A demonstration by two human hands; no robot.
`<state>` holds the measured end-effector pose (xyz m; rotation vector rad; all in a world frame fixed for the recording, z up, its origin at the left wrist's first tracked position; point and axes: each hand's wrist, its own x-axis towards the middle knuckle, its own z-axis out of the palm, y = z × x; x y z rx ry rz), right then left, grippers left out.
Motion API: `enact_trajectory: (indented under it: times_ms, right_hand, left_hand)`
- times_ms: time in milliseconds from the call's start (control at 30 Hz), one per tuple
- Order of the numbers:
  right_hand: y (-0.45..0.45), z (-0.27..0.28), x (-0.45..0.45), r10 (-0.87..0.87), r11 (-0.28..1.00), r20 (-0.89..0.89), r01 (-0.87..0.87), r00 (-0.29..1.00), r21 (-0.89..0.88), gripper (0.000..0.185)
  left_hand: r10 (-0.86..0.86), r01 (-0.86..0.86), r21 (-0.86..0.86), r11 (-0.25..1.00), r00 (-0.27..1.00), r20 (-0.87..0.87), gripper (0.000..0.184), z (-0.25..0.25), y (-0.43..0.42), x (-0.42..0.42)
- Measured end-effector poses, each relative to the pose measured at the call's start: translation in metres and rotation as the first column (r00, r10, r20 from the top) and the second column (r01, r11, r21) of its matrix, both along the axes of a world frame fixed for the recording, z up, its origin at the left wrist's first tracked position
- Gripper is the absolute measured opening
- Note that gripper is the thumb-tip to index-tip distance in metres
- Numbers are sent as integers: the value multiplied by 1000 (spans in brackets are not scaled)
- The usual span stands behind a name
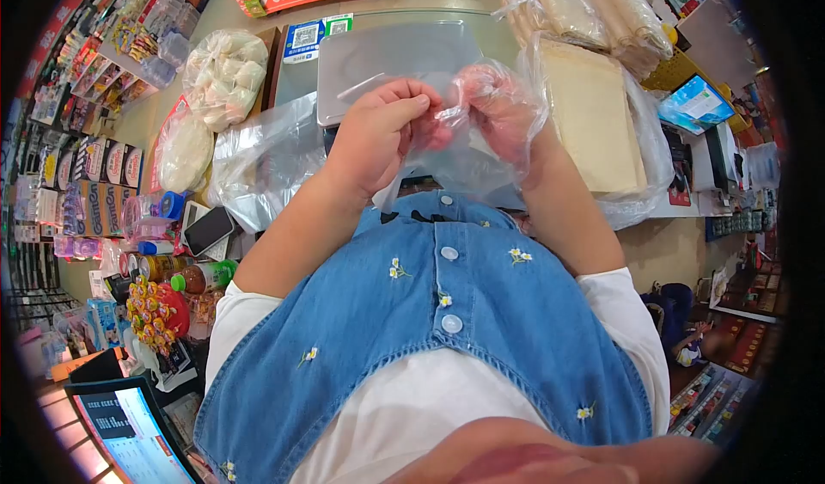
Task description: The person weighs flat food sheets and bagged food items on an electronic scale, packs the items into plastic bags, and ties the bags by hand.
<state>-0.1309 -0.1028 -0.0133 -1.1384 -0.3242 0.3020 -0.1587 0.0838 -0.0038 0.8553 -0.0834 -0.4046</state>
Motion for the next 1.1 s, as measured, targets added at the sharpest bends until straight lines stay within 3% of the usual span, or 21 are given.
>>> enact_trajectory:
  times_ms: [100, 167, 267, 400, 467, 600, 667, 800, 967, 1100]
  right_hand:
    - [0, -2, -3, -6, 1000, 0, 6, 1000, -15, 21]
    - [-2, 6, -4, 64, 977, 59, -50, 996, -209, 19]
    - [-4, 6, -5, 161, 948, 51, -140, 986, -286, 27]
    - [-9, -4, -6, 169, 928, 73, -133, 983, -349, 26]
    - [-13, -11, -4, 120, 966, 84, -97, 989, -241, 19]
    - [-14, -12, -8, 85, 980, 50, -75, 995, -183, 20]
    - [-13, -13, -8, 194, 937, 129, -145, 972, -319, 20]
    - [-10, -15, -9, 196, 891, 179, -99, 964, -443, 21]
    - [-11, -18, -9, 181, 952, 162, -132, 970, -277, 20]
    - [-12, -17, -11, 173, 959, 153, -132, 973, -249, 19]
  left_hand:
    - [-69, 70, 91, 993, 998, -12, 12, 5, -1, -5]
    - [-127, 121, 206, 971, 992, 18, 14, 4, -1, -3]
    - [-137, 116, 306, 945, 989, 47, 14, -3, -2, -1]
    - [-159, 147, 255, 956, 987, 26, 11, -18, -2, -1]
    - [-183, 163, 208, 965, 979, 85, 14, -21, -1, -1]
    - [-135, 128, 186, 974, 990, 27, 14, -17, -2, -5]
    - [-143, 127, 200, 972, 987, 69, 13, -19, -1, -5]
    - [-139, 118, 203, 972, 986, 96, 9, -25, -3, -6]
    - [-164, 140, 155, 978, 974, 156, 10, -32, 0, -7]
    - [-142, 129, 101, 986, 981, 132, 9, -31, 0, -10]
